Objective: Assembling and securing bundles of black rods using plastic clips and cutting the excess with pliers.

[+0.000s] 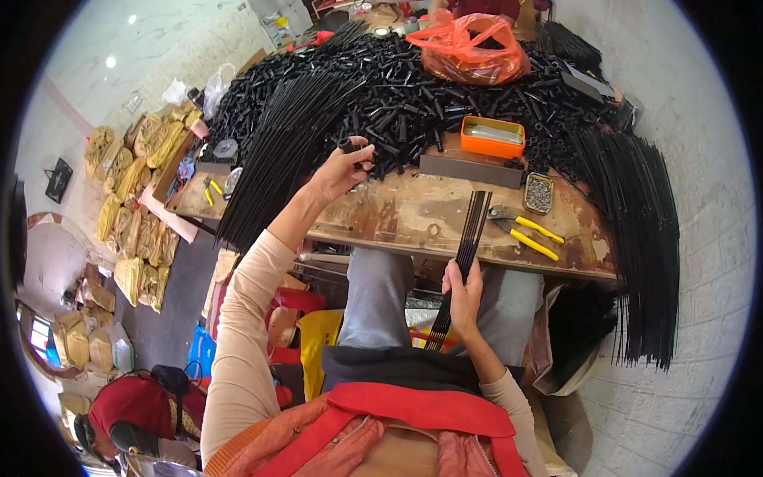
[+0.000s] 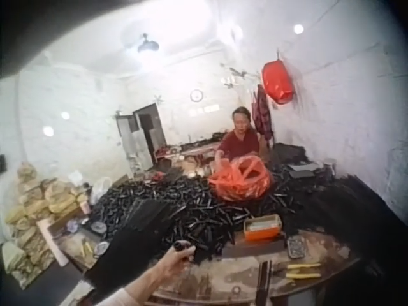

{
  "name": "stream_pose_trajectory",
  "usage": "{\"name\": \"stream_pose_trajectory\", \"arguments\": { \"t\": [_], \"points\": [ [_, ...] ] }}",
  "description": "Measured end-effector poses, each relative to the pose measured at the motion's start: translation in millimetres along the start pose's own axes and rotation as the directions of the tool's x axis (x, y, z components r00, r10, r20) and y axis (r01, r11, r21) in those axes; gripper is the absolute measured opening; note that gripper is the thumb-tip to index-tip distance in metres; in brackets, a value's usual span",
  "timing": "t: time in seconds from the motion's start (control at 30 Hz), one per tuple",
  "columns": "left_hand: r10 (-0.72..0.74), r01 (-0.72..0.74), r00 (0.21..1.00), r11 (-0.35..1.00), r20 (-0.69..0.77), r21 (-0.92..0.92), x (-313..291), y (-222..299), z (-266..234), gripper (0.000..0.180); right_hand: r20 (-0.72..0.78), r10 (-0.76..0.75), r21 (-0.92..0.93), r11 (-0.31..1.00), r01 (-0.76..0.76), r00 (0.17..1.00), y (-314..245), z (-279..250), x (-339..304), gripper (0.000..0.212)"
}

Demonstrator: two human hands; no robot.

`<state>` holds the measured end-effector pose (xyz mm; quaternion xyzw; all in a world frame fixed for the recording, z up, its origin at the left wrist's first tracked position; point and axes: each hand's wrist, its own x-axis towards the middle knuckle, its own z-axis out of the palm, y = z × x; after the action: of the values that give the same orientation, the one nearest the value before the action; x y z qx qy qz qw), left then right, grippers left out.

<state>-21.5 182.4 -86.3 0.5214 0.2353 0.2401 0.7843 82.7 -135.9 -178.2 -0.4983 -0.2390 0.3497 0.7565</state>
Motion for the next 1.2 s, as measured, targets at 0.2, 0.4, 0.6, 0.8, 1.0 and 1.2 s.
{"name": "stream_pose_trajectory", "arguments": {
  "t": [0.2,0.4,0.6,0.8,1.0,1.2],
  "points": [
    [0.029,-0.003,0.981,0.991,-0.192,0.135,-21.3,-12.4,18.6,0.03,-0.038,-0.032,-0.032,0.999,0.031,0.999,4.4,4.0,-0.4,0.011],
    [0.615,-0.131,0.772,-0.095,0.162,0.987,-31.3,-18.8,21.2,0.023,-0.027,-0.005,-0.046,0.999,0.003,1.0,4.6,8.4,0.8,0.01],
    [-0.133,0.139,0.99,0.954,-0.041,0.264,-47.5,-10.7,40.6,0.027,-0.04,-0.026,-0.056,0.998,0.024,0.999,3.0,7.9,0.0,0.009],
    [0.012,-0.005,1.0,0.954,-0.022,0.3,-26.0,-30.5,41.6,0.018,-0.043,-0.024,-0.075,0.997,0.02,0.999,2.0,9.8,1.1,0.01],
    [0.618,-0.147,0.786,0.201,-0.009,0.969,19.0,-52.5,32.9,0.053,-0.021,-0.015,-0.056,0.998,0.014,1.0,7.4,9.4,4.2,0.01],
    [0.59,-0.119,0.807,0.115,0.028,0.986,17.1,-50.2,42.7,0.03,-0.023,-0.015,-0.069,0.998,0.014,1.0,4.9,7.3,3.0,0.01]
  ]
}}
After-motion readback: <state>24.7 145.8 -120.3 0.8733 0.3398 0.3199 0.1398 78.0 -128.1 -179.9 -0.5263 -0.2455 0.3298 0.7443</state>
